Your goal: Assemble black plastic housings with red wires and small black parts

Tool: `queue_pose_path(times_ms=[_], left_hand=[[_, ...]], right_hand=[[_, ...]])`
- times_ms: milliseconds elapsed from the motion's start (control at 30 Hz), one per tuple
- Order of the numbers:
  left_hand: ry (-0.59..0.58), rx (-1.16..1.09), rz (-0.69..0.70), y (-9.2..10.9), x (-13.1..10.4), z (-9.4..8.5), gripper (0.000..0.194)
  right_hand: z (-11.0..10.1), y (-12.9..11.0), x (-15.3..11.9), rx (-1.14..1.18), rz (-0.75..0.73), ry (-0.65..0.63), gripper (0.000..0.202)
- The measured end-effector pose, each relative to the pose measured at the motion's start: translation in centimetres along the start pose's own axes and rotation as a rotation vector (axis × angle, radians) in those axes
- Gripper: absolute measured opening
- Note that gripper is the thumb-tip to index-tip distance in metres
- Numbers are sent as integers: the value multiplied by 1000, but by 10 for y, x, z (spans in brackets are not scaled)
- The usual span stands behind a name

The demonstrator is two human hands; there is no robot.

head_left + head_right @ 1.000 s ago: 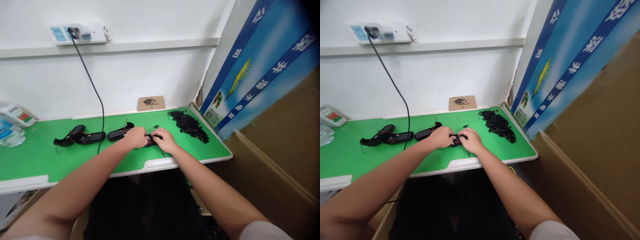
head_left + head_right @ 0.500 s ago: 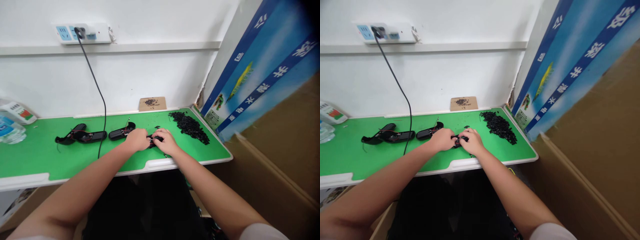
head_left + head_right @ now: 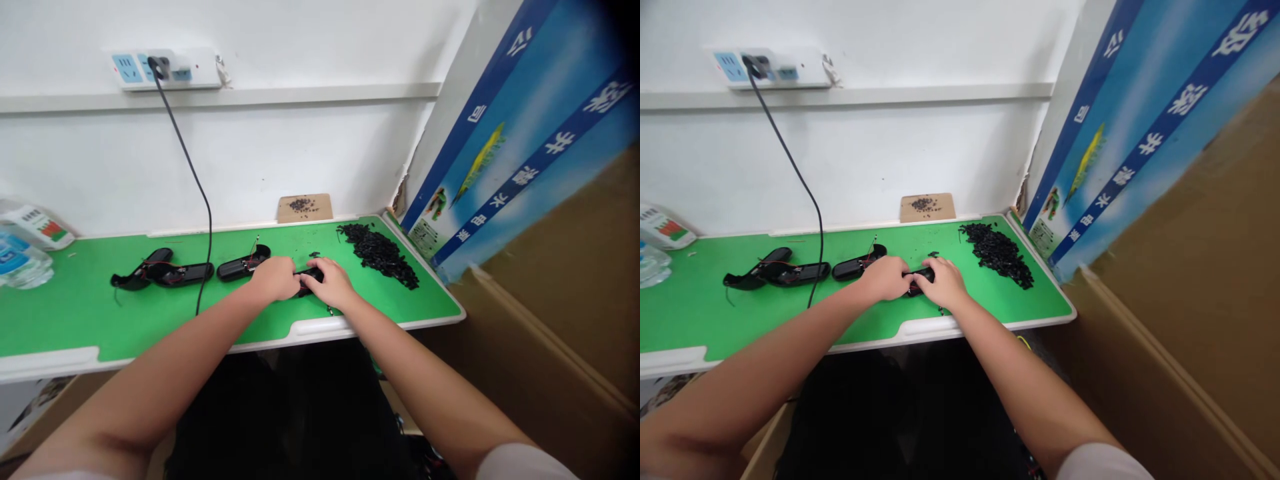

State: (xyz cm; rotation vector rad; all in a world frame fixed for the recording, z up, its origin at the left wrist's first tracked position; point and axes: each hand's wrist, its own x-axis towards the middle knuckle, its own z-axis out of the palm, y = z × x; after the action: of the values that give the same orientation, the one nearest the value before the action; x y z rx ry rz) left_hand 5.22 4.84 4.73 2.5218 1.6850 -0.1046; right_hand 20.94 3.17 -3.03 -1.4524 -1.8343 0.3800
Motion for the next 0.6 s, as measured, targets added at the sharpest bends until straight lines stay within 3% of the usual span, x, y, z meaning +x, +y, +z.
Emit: queue_pose_path(times_ms=[400,600], left_hand=[[-29,18,-37,0,-4,-2,35],[-56,47,12,-7,0,-6,34]], right_hand=[[-8,-9,-7,-100,-56,-91,35],[-6,-11,-9,-102,-74,-106,34]])
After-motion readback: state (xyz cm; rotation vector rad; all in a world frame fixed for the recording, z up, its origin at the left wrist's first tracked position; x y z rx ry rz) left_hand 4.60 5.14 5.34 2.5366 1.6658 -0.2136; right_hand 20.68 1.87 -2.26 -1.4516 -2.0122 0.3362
